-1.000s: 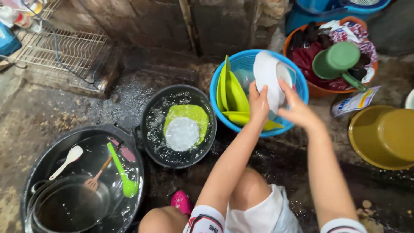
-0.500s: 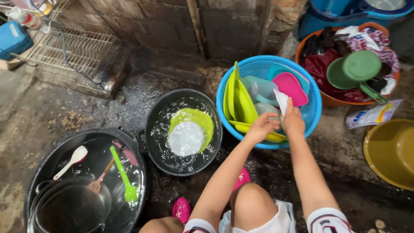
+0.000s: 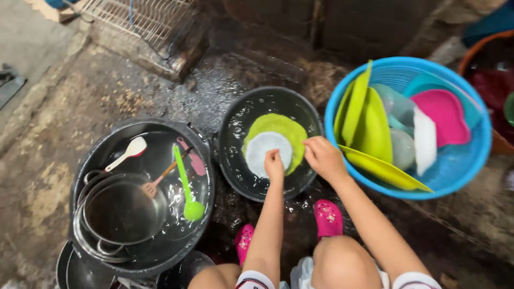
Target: Wash various plates, bowls, and kitchen utensils in buckets of soapy water.
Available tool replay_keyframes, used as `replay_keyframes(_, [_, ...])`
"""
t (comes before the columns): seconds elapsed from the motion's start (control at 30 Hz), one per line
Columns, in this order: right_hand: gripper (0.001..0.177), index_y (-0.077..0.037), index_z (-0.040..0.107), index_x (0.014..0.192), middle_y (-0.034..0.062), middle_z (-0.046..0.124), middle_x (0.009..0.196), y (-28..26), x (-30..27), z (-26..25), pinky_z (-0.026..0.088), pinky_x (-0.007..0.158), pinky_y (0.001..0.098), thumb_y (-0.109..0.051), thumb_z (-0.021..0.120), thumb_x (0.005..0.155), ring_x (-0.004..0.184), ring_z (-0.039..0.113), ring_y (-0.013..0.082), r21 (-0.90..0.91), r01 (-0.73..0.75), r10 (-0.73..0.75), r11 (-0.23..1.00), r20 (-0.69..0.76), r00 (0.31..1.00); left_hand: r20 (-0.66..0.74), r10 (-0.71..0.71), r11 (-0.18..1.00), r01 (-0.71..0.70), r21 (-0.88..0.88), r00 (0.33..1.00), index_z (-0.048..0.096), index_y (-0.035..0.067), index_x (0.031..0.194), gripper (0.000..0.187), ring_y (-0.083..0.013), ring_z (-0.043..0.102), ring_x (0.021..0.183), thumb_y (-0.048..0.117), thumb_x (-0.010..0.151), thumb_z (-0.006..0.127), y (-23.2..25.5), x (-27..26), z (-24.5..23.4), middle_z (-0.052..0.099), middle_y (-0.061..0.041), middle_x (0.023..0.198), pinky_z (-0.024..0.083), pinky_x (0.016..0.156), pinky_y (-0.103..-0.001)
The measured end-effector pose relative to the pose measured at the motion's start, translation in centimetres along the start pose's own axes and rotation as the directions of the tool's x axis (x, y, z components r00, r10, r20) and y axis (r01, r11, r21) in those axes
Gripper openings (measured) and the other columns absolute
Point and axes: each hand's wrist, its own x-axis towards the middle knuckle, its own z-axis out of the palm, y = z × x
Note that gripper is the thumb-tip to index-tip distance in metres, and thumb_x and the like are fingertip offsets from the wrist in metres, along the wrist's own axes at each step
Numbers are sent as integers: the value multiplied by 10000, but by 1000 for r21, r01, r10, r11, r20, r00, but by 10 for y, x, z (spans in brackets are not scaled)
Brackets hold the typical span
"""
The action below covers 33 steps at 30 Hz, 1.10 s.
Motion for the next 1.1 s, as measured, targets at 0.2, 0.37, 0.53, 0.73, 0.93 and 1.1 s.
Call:
replay_keyframes(0.2, [266,-125,700,1165,155,692,1159,144,-16,187,546,900,460,-247,618,943,1048,677,362,-198,-256,319,946,438,840,-159,-171,861,226,456,972,668,51,1227,419,-403,634,1064,207,838,668,-59,42,-69,608,-259,1225,504,930,-477])
replay_keyframes(0.37, [508,-94,555,1362,206,652,1272,201,-48,258,520,980,474,-242,657,886,1137,650,389,-289,-349,453,891,568,687,-61,-311,786,293,544,949,449,-29,1446,769,-453,609,1147,280,797,722,-91,62,-69,554,-300,1304,490,1014,-477])
replay_keyframes(0.53, [694,-105,481,1467,224,643,1317,215,-62,282,512,1029,446,-252,709,828,1183,647,382,-300,-477,560,826,533,634,30,-319,776,244,582,947,462,-6,1432,810,-438,568,1229,369,786,776,-115,72,-65,527,-287,1362,473,1036,-472])
replay_keyframes(0.73, [670,-68,572,1335,190,681,1286,237,-63,289,517,1020,410,-367,814,787,1175,666,344,-161,-780,742,605,471,478,61,-435,778,341,528,898,664,61,1276,697,-323,656,1189,530,770,766,-124,67,-75,667,-143,1321,521,1024,-397])
replay_keyframes(0.93, [586,-71,688,1239,178,719,1209,227,-61,273,536,951,408,-355,852,753,1092,695,336,-175,-668,676,723,379,632,78,-673,577,455,678,736,555,23,1389,918,-347,575,1286,546,707,878,-131,60,-67,565,-205,1410,478,1081,-386])
replay_keyframes(1.1, [587,54,662,1250,205,727,1125,188,-36,250,574,882,379,-359,781,849,998,733,288,62,-898,714,436,583,387,-128,-569,687,555,469,813,485,34,1480,1013,-484,373,1380,420,683,977,-139,50,-60,323,-299,1558,355,1047,-560])
